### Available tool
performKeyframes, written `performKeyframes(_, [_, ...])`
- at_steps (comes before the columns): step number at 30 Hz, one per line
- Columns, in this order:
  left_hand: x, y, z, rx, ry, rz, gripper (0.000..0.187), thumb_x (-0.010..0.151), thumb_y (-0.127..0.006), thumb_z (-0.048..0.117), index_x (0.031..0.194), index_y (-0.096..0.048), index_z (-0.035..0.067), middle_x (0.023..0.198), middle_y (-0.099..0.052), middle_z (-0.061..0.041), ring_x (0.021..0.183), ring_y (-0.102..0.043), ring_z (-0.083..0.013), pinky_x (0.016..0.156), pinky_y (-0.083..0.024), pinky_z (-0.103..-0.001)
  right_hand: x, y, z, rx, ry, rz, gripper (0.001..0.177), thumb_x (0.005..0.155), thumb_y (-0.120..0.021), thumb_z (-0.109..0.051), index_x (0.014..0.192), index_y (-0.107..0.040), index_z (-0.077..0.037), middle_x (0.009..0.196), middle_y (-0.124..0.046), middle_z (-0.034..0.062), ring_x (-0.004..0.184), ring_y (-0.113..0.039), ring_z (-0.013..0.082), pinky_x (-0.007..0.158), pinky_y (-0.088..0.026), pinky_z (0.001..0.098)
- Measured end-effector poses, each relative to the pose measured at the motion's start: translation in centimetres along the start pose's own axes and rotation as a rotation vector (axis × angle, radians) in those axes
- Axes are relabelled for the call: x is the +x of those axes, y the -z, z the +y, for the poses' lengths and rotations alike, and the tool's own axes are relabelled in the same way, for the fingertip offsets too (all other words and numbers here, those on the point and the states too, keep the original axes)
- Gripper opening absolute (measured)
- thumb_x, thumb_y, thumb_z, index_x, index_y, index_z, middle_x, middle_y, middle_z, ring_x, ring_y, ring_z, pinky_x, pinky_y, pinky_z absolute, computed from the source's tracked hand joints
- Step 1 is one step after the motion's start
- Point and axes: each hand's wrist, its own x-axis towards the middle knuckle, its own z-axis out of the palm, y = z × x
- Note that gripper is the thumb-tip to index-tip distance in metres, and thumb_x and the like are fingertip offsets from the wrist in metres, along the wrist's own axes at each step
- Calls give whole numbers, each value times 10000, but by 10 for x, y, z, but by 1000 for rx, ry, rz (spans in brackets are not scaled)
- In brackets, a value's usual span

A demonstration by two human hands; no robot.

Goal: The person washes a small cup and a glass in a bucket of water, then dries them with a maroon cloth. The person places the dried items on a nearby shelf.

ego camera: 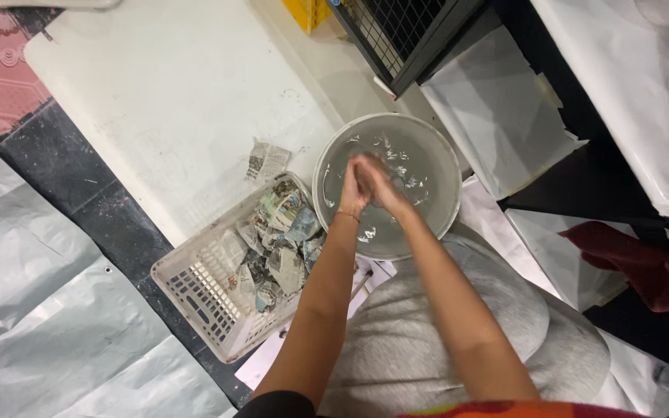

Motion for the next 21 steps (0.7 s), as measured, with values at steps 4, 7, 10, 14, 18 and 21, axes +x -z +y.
performKeyframes(4, [17, 20, -8, 116, 117, -123, 544, 975, -679, 419, 1292, -602, -16, 1208, -621, -175, 1064, -639, -314, 985, -548, -448, -7, 10, 10, -1137, 147, -70, 808, 1029, -343, -713, 1538, -431, -92, 1635, -418, 165, 1565, -364, 342, 1318, -244, 479])
performKeyframes(7, [22, 27, -16, 333, 55, 27, 532, 942, -621, 458, 1270, -625, 38, 1232, -637, -124, 1066, -650, -247, 952, -554, -406, -4, 17, 48, -1307, 363, 72, 909, 1006, -445, -676, 1569, -322, 28, 1577, -344, 288, 1440, -312, 496, 1121, -293, 590])
performKeyframes(10, [17, 29, -21, 131, 27, 77, 459, 948, -657, 403, 1230, -623, 42, 1208, -629, -134, 1048, -648, -267, 948, -559, -418, 10, 26, 75, -1127, 349, 136, 564, 1053, -370, -534, 1395, -643, -178, 1450, -649, 60, 1387, -590, 253, 1312, -345, 443])
performKeyframes(14, [9, 17, -13, -26, -116, 84, 440, 959, -675, 440, 1202, -593, 81, 1214, -626, -121, 1087, -640, -252, 974, -558, -404, 18, 17, 68, 132, 160, 150, 502, 949, -527, -281, 1349, -628, 4, 1330, -662, 115, 1268, -600, 280, 1122, -457, 439])
performKeyframes(18, [-6, -12, -6, 23, -44, -48, 469, 913, -655, 372, 1233, -589, 36, 1184, -634, -134, 1101, -661, -273, 999, -550, -398, 18, 25, 45, 1012, 41, 76, 463, 862, -466, -30, 1317, -520, 34, 1365, -614, 218, 1296, -588, 349, 1180, -425, 463])
performKeyframes(21, [-24, -30, -11, 53, -50, -12, 514, 903, -621, 409, 1235, -580, 19, 1178, -646, -143, 1074, -668, -268, 989, -544, -404, 18, 20, 43, 1238, 25, 178, 456, 862, -470, -2, 1316, -476, 49, 1425, -583, 237, 1309, -600, 362, 1221, -413, 473])
